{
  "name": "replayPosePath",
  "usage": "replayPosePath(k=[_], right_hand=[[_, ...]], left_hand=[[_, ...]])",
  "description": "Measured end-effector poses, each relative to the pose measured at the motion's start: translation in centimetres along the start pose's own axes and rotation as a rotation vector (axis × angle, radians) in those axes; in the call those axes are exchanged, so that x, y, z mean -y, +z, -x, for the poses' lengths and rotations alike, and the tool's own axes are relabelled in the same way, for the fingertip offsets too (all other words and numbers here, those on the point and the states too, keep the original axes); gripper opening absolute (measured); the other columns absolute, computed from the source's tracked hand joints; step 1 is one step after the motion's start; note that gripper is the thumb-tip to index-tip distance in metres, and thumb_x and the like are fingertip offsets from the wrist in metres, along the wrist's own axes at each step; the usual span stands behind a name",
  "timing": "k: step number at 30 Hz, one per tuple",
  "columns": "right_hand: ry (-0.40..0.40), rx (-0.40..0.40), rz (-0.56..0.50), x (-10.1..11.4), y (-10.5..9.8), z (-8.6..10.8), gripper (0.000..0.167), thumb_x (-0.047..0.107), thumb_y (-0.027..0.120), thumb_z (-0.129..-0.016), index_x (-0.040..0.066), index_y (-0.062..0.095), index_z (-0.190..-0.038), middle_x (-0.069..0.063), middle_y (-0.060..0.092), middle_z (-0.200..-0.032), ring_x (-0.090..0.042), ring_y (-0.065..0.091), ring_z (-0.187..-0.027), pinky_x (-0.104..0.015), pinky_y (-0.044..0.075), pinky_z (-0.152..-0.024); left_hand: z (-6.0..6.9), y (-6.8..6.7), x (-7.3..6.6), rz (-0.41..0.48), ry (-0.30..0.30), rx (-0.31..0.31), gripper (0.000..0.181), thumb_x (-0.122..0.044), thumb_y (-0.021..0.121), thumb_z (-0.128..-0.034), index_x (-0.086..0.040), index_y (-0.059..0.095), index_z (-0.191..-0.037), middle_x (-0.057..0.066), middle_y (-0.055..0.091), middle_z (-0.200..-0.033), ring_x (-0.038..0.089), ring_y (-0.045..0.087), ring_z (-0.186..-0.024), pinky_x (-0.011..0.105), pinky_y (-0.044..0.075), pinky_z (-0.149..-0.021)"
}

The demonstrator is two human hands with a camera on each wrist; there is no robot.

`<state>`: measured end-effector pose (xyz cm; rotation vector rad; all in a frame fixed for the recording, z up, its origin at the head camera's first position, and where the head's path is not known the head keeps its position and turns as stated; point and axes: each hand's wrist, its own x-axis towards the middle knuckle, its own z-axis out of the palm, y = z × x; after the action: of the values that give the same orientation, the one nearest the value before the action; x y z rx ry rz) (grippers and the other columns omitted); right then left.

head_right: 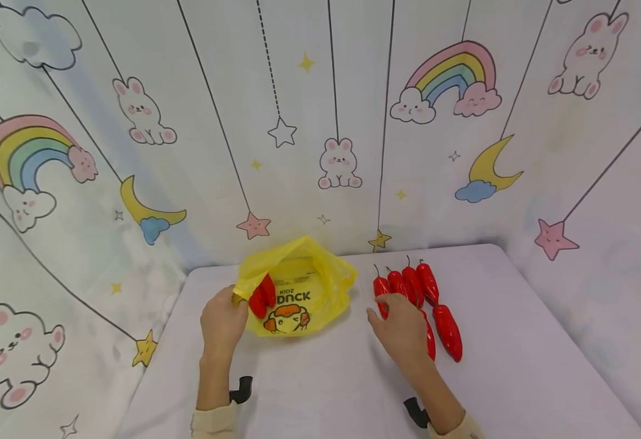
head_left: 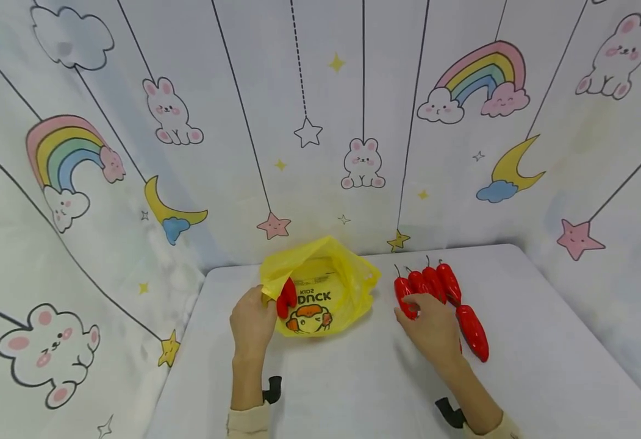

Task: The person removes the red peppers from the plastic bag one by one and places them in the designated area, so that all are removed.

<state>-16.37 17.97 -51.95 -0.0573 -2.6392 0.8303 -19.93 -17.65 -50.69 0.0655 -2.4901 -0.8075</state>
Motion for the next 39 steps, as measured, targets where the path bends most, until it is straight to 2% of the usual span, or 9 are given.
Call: replayPosePath(k=[5, 10, 14, 22, 28, 33, 39], right_hand=[[-0.081, 0.0, -0.05, 3.0, 0.7, -1.3, 0.037, 0.032, 0.086, -0.083, 0.013, 0.077, -0.113, -0.006, 0.075, -0.103, -0.022, 0.067, -0.088, -0.042, 0.061, -0.073], [-0.107, 0.004, -0.103, 4.8, 1.7, -2.7, 0.031, 0.03, 0.084, -0.085, 0.013, 0.077, -0.11, -0.004, 0.075, -0.099, -0.022, 0.068, -0.088, -0.04, 0.061, -0.074], [-0.146, 0.016, -0.133, 5.9, 3.1, -4.0, 0.027, 0.028, 0.084, -0.086, 0.012, 0.079, -0.107, -0.004, 0.076, -0.098, -0.025, 0.07, -0.088, -0.042, 0.061, -0.077], [-0.211, 0.056, -0.229, 7.9, 6.4, -6.2, 0.019, 0.022, 0.082, -0.089, 0.01, 0.079, -0.104, 0.001, 0.076, -0.094, -0.019, 0.071, -0.087, -0.038, 0.06, -0.079], [-0.145, 0.1, -0.291, 9.1, 8.4, -7.5, 0.013, 0.022, 0.081, -0.09, 0.012, 0.08, -0.098, 0.004, 0.075, -0.088, -0.014, 0.069, -0.081, -0.032, 0.058, -0.073], [-0.108, 0.135, -0.32, 10.2, 9.8, -8.4, 0.01, 0.019, 0.082, -0.087, 0.012, 0.079, -0.095, 0.003, 0.075, -0.086, -0.014, 0.07, -0.079, -0.034, 0.058, -0.072], [-0.085, 0.26, -0.333, 11.6, 11.6, -9.0, 0.015, 0.024, 0.083, -0.087, 0.011, 0.08, -0.095, 0.002, 0.075, -0.085, -0.015, 0.069, -0.076, -0.034, 0.058, -0.067]], left_hand=[[0.0, -0.1, -0.1, 0.006, 0.002, -0.013, 0.011, -0.004, 0.062, -0.0884, -0.009, 0.065, -0.079, 0.003, 0.058, -0.071, 0.02, 0.049, -0.059, 0.035, 0.042, -0.055], [0.0, -0.1, -0.1, 0.003, 0.009, -0.015, 0.011, -0.004, 0.062, -0.0886, -0.008, 0.065, -0.079, 0.003, 0.058, -0.072, 0.02, 0.05, -0.06, 0.035, 0.042, -0.055], [0.0, 0.0, 0.1, -0.002, 0.014, -0.019, 0.009, -0.004, 0.062, -0.0875, -0.008, 0.067, -0.081, 0.004, 0.06, -0.074, 0.021, 0.051, -0.061, 0.036, 0.043, -0.054], [0.0, 0.1, 0.2, 0.002, 0.011, -0.017, 0.007, -0.004, 0.064, -0.0876, -0.008, 0.069, -0.084, 0.004, 0.062, -0.076, 0.021, 0.053, -0.063, 0.037, 0.046, -0.056], [0.1, 0.0, 0.0, 0.022, -0.028, 0.01, 0.008, -0.005, 0.063, -0.0886, -0.009, 0.067, -0.082, 0.003, 0.06, -0.074, 0.02, 0.052, -0.062, 0.036, 0.045, -0.057], [0.0, 0.0, 0.0, 0.022, -0.043, 0.012, 0.009, -0.006, 0.063, -0.0892, -0.01, 0.068, -0.083, 0.002, 0.062, -0.076, 0.019, 0.053, -0.062, 0.035, 0.046, -0.058], [0.0, 0.2, 0.4, 0.023, -0.04, 0.01, 0.01, -0.006, 0.062, -0.0888, -0.011, 0.067, -0.081, 0.001, 0.061, -0.074, 0.018, 0.052, -0.061, 0.034, 0.045, -0.056]])
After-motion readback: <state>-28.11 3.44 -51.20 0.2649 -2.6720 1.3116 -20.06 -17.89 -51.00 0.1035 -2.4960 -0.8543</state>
